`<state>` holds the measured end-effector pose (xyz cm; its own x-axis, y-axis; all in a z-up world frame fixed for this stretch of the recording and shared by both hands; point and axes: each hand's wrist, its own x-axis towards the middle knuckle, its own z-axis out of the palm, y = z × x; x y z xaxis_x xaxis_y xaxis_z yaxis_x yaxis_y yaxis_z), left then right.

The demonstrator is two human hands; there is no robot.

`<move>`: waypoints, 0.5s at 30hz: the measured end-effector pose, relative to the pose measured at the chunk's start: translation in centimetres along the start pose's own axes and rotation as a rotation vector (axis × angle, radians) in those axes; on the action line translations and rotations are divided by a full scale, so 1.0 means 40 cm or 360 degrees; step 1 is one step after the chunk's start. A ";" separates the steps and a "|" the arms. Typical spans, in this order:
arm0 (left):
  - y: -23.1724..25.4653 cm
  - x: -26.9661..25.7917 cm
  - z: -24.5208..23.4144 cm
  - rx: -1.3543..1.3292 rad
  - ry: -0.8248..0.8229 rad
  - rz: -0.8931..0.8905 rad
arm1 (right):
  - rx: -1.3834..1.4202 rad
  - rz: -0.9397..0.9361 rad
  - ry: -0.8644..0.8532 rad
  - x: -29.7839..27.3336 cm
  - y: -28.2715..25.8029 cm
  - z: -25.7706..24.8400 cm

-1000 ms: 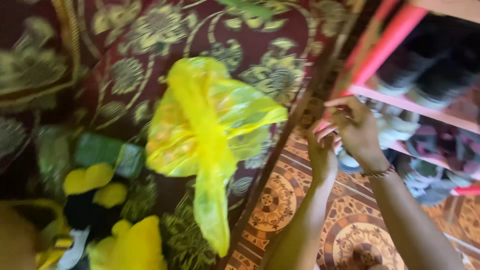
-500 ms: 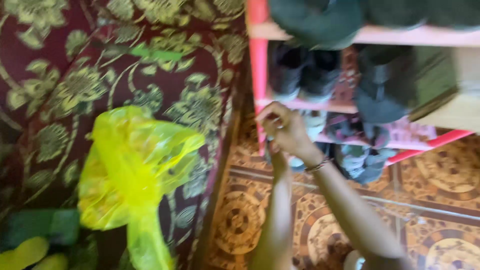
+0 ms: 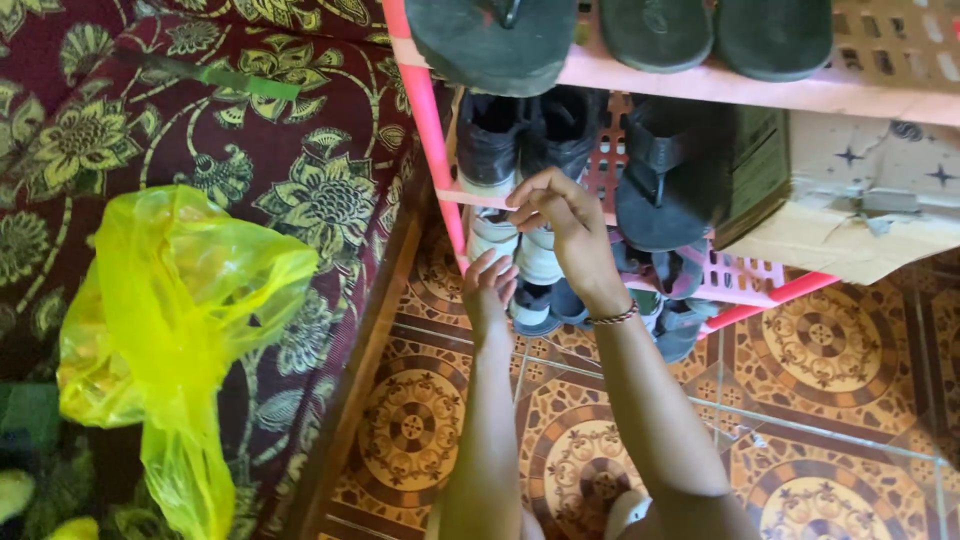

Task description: Organizing and cleaning shoes on a plastic shoe rack.

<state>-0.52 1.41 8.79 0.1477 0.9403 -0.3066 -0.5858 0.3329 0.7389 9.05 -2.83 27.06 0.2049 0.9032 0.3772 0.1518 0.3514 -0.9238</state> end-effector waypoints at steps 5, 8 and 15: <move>-0.019 -0.030 0.031 -0.0021 0.0091 0.0077 | 0.0001 -0.0117 -0.0080 -0.005 -0.030 0.011; -0.061 -0.051 0.041 0.0006 0.0082 0.0139 | -0.0110 -0.0166 -0.0089 -0.017 -0.052 0.005; -0.063 -0.096 0.099 0.0321 -0.0105 0.0417 | -0.0026 -0.0241 -0.0103 -0.025 -0.142 -0.064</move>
<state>3.54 -2.78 10.47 0.0681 0.9961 -0.0558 -0.4421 0.0803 0.8934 10.48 -6.35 32.10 0.1158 0.8545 0.5064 0.1917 0.4810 -0.8555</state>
